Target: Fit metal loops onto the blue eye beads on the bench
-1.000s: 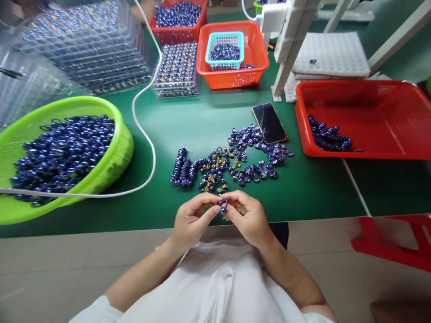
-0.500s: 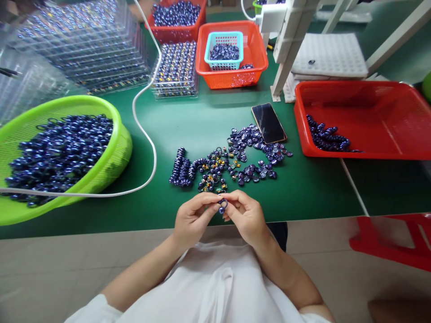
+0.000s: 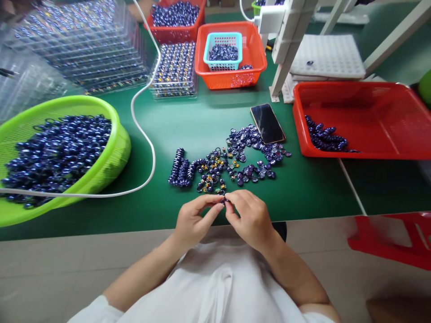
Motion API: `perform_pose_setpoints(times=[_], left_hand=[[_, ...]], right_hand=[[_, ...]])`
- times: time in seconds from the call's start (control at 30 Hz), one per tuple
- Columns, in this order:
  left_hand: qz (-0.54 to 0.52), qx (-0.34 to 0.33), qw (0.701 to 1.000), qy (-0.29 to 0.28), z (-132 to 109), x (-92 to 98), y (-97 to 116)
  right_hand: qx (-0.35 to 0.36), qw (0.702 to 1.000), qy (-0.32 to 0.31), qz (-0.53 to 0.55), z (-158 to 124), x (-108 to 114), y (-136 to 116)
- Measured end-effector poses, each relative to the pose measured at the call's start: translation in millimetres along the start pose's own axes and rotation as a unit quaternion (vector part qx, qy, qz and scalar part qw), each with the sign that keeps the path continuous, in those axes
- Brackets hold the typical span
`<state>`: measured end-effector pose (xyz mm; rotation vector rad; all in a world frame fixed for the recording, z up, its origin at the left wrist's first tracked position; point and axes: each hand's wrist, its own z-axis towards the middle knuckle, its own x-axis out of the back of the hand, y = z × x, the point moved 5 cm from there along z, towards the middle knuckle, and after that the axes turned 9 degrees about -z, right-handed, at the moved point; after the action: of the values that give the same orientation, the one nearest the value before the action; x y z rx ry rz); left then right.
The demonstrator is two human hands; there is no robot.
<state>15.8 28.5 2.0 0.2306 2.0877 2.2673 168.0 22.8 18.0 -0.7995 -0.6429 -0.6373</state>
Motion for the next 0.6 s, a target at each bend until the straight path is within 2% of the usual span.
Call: perform_pose_setpoints(times=[0.07,0.13,0.23,0.4,0.6], left_hand=[[-0.094,0.093,0.991,-0.002,0.5,-1.5,-7.3],[-0.188,0.181,0.965,-0.018,0.2,-4.4,-12.5],[-0.265,0.248,0.931,-0.036,0.5,-6.2,-15.0],[-0.274,0.267,0.922,-0.054,-0.4,-5.2,-15.1],[-0.217,0.214,0.95,-0.065,-4.6,-6.2,-14.5]], right_hand=[[-0.01,1.0,0.012,-0.003,-0.7,0.2,-0.7],[-0.034,0.999,0.016,0.005,-1.4,0.1,0.4],[-0.043,0.999,-0.001,0.027,-2.3,-1.5,2.2],[0.001,0.999,-0.039,0.027,-5.0,-3.4,4.0],[0.044,0.997,-0.068,0.019,-9.9,-5.0,-0.1]])
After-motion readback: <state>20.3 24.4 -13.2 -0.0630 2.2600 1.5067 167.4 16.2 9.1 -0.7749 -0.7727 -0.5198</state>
